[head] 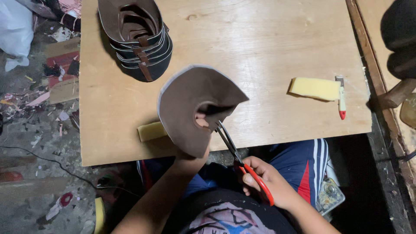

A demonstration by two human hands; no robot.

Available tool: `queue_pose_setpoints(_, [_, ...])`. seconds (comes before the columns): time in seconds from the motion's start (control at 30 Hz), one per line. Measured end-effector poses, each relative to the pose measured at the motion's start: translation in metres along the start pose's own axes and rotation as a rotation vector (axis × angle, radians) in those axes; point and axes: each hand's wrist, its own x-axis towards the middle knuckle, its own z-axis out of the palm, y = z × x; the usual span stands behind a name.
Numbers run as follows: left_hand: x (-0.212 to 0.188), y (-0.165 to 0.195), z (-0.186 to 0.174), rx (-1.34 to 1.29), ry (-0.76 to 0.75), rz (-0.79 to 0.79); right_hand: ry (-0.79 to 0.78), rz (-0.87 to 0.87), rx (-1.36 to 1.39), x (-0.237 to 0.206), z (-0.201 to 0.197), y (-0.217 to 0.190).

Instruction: The person handles a brown shoe upper at a workbench, turning and flexing it, then cuts a block of yellow foam into strips with red-handled scissors and inserts the foam pieces into the shoe upper, pressing them inside. They continue trimming foam pieces and fitting them into the upper.

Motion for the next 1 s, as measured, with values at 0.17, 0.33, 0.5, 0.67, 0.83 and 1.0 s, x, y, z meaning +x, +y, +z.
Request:
queue_pose_setpoints(0.17, [-0.001,-0.001,-0.027,0.259,-0.193,0.171,0.032,0.022,-0.036,-0.007,-0.01,0.008])
queue_pose_setpoints(0.33, [0.0,-0.01,-0.031,0.236,-0.238,0.155,0.027,0.122,-0.111,-0.012,-0.015,0.006])
queue_pose_setpoints(0.5, [0.0,-0.009,-0.029,0.09,-0.189,0.189,0.008,0.029,-0.014,-0.012,-0.009,0.003])
queue_pose_setpoints(0.67, [0.001,-0.003,-0.035,0.156,-0.225,0.182,0.001,0.031,0.018,-0.012,-0.014,0.011])
queue_pose_setpoints(0.83, [0.005,0.0,-0.038,0.246,-0.277,0.192,0.059,0.114,-0.054,-0.014,-0.024,0.024])
queue_pose_setpoints(1.0, [0.009,0.001,-0.038,0.241,-0.283,0.21,0.141,0.237,-0.157,-0.016,-0.022,0.024])
